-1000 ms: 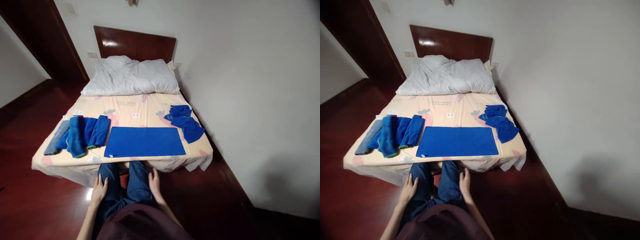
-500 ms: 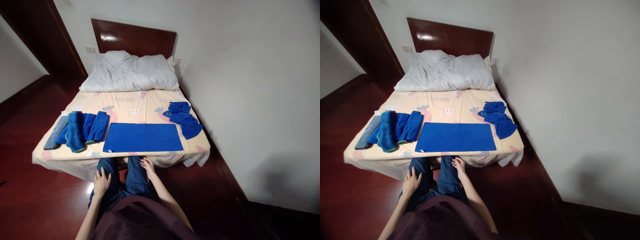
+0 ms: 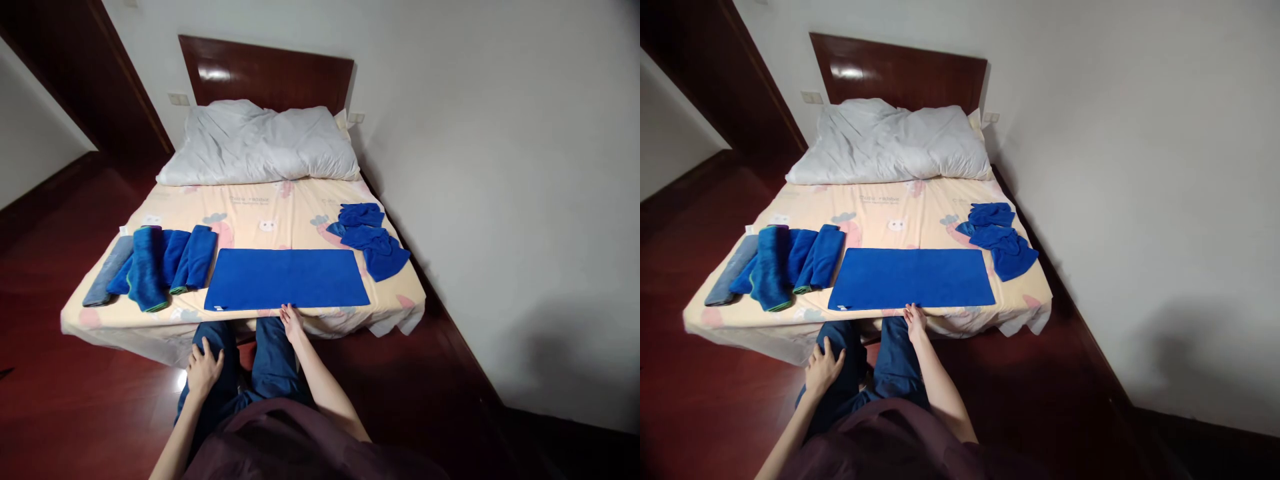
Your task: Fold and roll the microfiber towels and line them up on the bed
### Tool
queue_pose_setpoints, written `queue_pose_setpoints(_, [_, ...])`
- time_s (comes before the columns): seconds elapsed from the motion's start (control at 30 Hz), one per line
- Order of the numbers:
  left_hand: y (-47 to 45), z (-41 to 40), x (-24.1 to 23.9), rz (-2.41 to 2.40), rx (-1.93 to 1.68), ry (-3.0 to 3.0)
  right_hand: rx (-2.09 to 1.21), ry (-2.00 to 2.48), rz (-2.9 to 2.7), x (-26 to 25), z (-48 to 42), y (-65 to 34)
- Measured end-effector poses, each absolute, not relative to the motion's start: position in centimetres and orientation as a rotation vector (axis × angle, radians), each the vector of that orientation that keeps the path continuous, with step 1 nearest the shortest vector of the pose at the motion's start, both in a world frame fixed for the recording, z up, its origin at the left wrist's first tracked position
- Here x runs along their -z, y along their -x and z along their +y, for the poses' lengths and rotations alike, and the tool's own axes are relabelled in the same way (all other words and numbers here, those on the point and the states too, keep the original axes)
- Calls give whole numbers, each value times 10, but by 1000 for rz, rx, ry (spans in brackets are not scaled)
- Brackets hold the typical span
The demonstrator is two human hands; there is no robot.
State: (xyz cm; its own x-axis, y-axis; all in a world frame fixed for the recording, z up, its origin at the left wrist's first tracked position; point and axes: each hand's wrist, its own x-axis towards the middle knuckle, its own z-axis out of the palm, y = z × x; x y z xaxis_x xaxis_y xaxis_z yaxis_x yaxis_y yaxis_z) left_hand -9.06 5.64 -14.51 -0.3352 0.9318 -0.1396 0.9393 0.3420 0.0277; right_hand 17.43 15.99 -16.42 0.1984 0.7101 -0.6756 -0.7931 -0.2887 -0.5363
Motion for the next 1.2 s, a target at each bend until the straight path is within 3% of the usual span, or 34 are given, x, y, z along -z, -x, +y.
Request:
queue_pose_setpoints(0.1, [89, 85, 139, 2388, 208, -1832, -1452, 1160, 119, 168, 164, -172])
queue_pose_setpoints(0.23, [69, 163, 102, 1905, 197, -2022, -1433, 1152, 146, 173, 163, -171])
queue_pose_setpoints(0.5, [-60, 358, 29, 1520, 11, -2355, -1439, 1171, 12, 189, 157, -171])
queue_pose_setpoints(0.73, [-136, 444, 67, 1552, 64, -2212, -1508, 1180, -144, 201, 148, -180])
queue_pose_setpoints(0.93, [-152, 463, 104, 1607, 105, -2143, -1543, 1168, -75, 203, 150, -182])
queue_pose_setpoints(1.2, [-155, 470, 116, 1676, 118, -2040, -1509, 1193, 43, 198, 155, -178])
